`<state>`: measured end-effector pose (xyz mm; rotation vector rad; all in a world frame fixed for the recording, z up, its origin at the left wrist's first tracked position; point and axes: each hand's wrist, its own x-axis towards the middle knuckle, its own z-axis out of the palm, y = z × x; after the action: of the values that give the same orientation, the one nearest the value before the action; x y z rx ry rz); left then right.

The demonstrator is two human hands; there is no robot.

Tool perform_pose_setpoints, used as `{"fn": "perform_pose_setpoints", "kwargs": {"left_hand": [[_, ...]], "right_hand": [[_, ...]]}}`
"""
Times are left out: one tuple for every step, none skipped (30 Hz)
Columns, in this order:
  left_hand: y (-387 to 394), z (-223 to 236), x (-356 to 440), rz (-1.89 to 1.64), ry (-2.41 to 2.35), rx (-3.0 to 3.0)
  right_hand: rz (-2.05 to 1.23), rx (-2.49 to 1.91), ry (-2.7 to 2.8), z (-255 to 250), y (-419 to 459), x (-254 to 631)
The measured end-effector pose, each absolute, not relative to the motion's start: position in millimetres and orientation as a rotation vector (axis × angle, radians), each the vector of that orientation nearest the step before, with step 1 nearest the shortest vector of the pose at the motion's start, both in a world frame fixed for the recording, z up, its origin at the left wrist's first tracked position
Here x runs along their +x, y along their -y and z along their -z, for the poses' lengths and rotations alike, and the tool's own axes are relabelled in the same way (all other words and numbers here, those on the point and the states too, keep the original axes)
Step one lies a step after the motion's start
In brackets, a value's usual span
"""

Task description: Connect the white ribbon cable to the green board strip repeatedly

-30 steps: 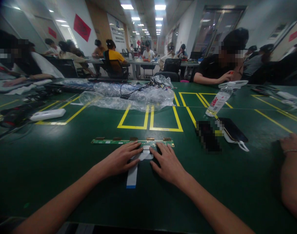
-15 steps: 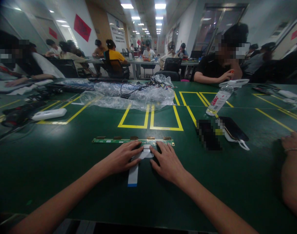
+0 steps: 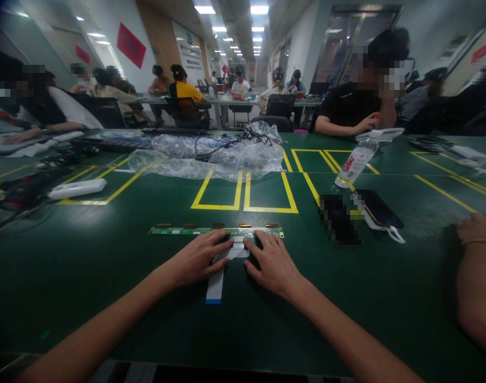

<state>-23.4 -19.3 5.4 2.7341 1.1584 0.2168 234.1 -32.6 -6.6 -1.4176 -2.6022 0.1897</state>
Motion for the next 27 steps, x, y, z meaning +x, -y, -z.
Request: {"fn": "perform_pose_setpoints", "kwargs": {"left_hand": [[19, -5, -24, -0.224, -1.159, 2.735], [19, -4, -24, -0.232, -1.161, 2.735], [18, -3, -24, -0.241, -1.164, 2.737], [18, -3, -25, -0.248, -1.167, 2.739], [17, -2, -25, -0.254, -1.171, 2.740], [17, -2, -24, -0.258, -1.175, 2.740], [17, -2, -24, -0.264, -1.180, 2.739], [17, -2, -24, -0.270, -1.184, 2.737], [17, -2, -23, -0.276, -1.190, 2.736], [16, -2, -22, -0.281, -1.197, 2.737], [16, -2, -22, -0.286, -1.205, 2.740], [16, -2, -21, -0.287, -1.210, 2.744], [16, -1, -20, -0.288, -1.212, 2.749], [16, -1, -20, -0.285, -1.212, 2.753], [15, 0, -19, -0.279, -1.211, 2.758], [15, 1, -19, -0.272, -1.208, 2.762], [15, 2, -19, -0.262, -1.207, 2.767], [15, 3, -19, -0.252, -1.208, 2.772], [15, 3, -19, -0.241, -1.213, 2.775], [16, 3, -18, -0.232, -1.221, 2.776], [18, 2, -18, -0.224, -1.230, 2.777], [19, 2, -18, -0.218, -1.241, 2.776], [21, 0, -17, -0.215, -1.250, 2.774], [24, -1, -17, -0.217, -1.255, 2.773], [25, -2, -17, -0.224, -1.250, 2.774], [27, -3, -17, -0.233, -1.233, 2.778], [29, -4, -18, -0.241, -1.204, 2.783]], "right_hand": [[-0.192, -1.418, 2.601, 7, 32, 234], [-0.198, -1.417, 2.597, 7, 32, 234], [-0.205, -1.416, 2.590, 7, 31, 234], [-0.210, -1.416, 2.583, 7, 31, 234], [-0.210, -1.416, 2.578, 7, 30, 235], [-0.203, -1.417, 2.576, 8, 30, 235], [-0.191, -1.417, 2.577, 8, 29, 235], [-0.178, -1.413, 2.582, 8, 29, 235], [-0.165, -1.408, 2.587, 8, 29, 235], [-0.155, -1.402, 2.591, 8, 28, 235], [-0.149, -1.395, 2.594, 7, 28, 235], [-0.147, -1.389, 2.595, 7, 28, 235], [-0.148, -1.384, 2.596, 7, 28, 235], [-0.151, -1.380, 2.595, 6, 28, 235], [-0.157, -1.377, 2.593, 6, 28, 235], [-0.164, -1.374, 2.590, 6, 28, 235], [-0.171, -1.370, 2.588, 6, 28, 236], [-0.179, -1.364, 2.587, 6, 27, 236], [-0.186, -1.357, 2.587, 6, 27, 236], [-0.194, -1.348, 2.588, 6, 27, 237], [-0.202, -1.336, 2.590, 6, 27, 237], [-0.209, -1.322, 2.595, 7, 27, 238], [-0.217, -1.307, 2.601, 6, 27, 238], [-0.225, -1.291, 2.610, 6, 28, 238], [-0.235, -1.275, 2.621, 6, 28, 238], [-0.248, -1.260, 2.633, 6, 28, 239], [-0.263, -1.247, 2.645, 5, 28, 239]]}}
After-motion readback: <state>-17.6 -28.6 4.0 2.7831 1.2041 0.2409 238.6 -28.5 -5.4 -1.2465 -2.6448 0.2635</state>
